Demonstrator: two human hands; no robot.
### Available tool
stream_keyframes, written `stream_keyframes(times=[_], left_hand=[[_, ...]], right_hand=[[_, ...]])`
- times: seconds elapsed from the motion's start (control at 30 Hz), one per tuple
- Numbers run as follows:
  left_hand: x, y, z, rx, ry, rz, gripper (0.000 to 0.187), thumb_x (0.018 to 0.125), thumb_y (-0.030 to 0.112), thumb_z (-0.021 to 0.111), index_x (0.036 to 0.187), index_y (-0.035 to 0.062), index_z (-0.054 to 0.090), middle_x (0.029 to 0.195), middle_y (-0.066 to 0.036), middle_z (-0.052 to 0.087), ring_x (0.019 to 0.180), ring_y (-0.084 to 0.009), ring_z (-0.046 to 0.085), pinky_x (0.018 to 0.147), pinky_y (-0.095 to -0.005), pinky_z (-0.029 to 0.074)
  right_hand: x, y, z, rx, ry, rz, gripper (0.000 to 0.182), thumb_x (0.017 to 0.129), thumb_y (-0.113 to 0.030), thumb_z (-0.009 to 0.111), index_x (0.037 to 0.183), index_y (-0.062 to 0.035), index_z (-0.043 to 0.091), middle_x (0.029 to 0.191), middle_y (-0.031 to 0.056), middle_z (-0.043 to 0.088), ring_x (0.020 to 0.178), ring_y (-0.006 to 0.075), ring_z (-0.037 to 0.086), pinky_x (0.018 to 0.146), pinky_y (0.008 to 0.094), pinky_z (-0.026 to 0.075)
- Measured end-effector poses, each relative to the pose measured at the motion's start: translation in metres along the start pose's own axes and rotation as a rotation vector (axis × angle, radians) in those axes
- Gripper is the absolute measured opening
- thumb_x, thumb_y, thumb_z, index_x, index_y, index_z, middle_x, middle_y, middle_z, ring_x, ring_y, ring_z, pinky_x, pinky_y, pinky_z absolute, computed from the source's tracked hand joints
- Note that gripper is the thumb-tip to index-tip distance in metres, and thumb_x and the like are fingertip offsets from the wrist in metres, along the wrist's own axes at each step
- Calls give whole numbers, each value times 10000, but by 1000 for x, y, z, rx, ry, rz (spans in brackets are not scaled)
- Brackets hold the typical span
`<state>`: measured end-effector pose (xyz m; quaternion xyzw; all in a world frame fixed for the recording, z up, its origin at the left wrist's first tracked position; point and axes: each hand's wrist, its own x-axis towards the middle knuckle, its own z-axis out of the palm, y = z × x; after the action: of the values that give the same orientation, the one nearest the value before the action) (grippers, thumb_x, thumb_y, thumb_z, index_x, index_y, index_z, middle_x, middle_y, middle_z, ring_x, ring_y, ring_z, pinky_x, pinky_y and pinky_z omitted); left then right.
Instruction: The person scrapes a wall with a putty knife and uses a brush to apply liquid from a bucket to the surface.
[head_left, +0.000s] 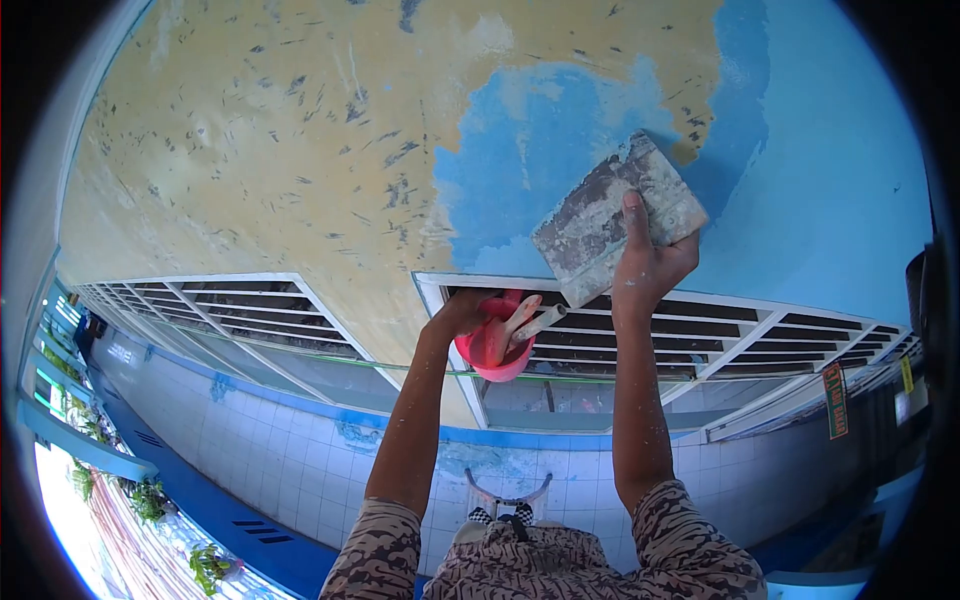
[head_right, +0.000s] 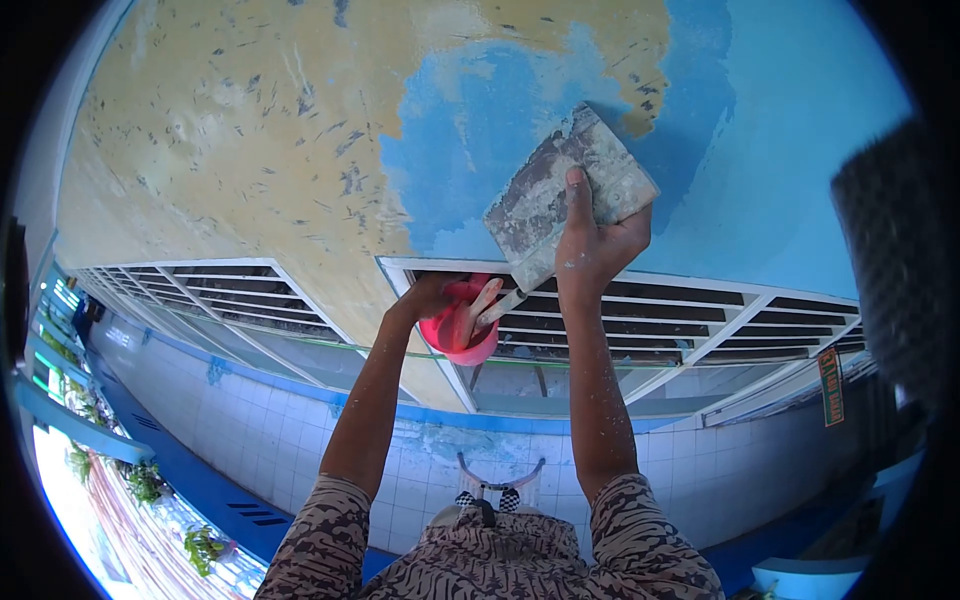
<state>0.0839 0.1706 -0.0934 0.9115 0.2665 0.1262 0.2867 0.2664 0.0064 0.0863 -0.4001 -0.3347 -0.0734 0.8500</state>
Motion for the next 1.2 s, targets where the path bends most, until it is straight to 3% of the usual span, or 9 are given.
stream_keyframes(times=[0.13,0.2,0.37,0.5,0.73,0.77,0.83,0.93,1.2], left_hand=[[1,-2,3,-8,3,-37,599,755,-21,663,1330,122,575,1325,-178,585,1262,-342,525,1065,-394,422],[5,-18,11,53,88,118,586,758,-5,668,1324,118,579,1332,-181,578,1279,-342,509,1078,-396,408],[-1,3,0,-52,-2,-34,569,768,7,659,1321,117,583,1378,-178,539,1312,-350,471,1094,-399,391],[3,-15,9,100,56,92,555,771,24,666,1312,116,591,1353,-175,563,1296,-336,494,1089,-393,397],[1,-3,5,-106,14,-48,552,761,1,673,1298,107,598,1335,-167,577,1254,-341,529,1055,-400,427],[1,-6,6,-44,75,65,538,782,15,667,1306,107,589,1326,-171,582,1238,-338,540,1039,-399,437],[0,-13,11,-51,61,63,537,785,18,670,1308,107,586,1322,-174,583,1239,-337,540,1037,-401,439],[1,-9,11,-53,21,27,538,785,14,678,1306,106,584,1307,-183,589,1238,-339,540,1032,-402,443],[1,-4,7,-69,10,-3,503,764,-15,677,1251,103,630,1292,-188,600,1210,-352,561,1006,-409,455]], right_hand=[[-2,0,-4,7,-1,9,375,842,-71,770,1133,60,573,1087,128,653,958,157,644,831,308,544],[0,-1,1,37,-3,10,373,843,-71,769,1130,63,572,1084,128,653,956,157,644,830,307,543],[-2,-3,1,27,11,36,376,843,-71,768,1133,63,570,1082,129,652,965,158,640,852,311,539],[-5,-6,9,88,63,61,393,841,-87,775,1143,58,569,1085,124,650,966,160,635,846,316,528],[-12,-5,10,41,103,108,374,861,-89,760,1124,71,547,1062,136,649,950,155,638,809,290,539],[-12,-5,15,55,123,89,375,862,-89,760,1125,70,545,1062,136,649,949,153,637,807,286,538],[-15,-8,16,82,144,140,380,836,-46,763,1149,52,571,1099,110,648,965,152,630,856,305,518],[-13,4,13,104,162,92,369,854,-79,767,1121,62,554,1060,124,650,921,141,638,796,279,539],[-9,-1,27,167,177,136,424,805,-88,808,1143,43,588,1092,101,647,961,145,621,835,295,510]])
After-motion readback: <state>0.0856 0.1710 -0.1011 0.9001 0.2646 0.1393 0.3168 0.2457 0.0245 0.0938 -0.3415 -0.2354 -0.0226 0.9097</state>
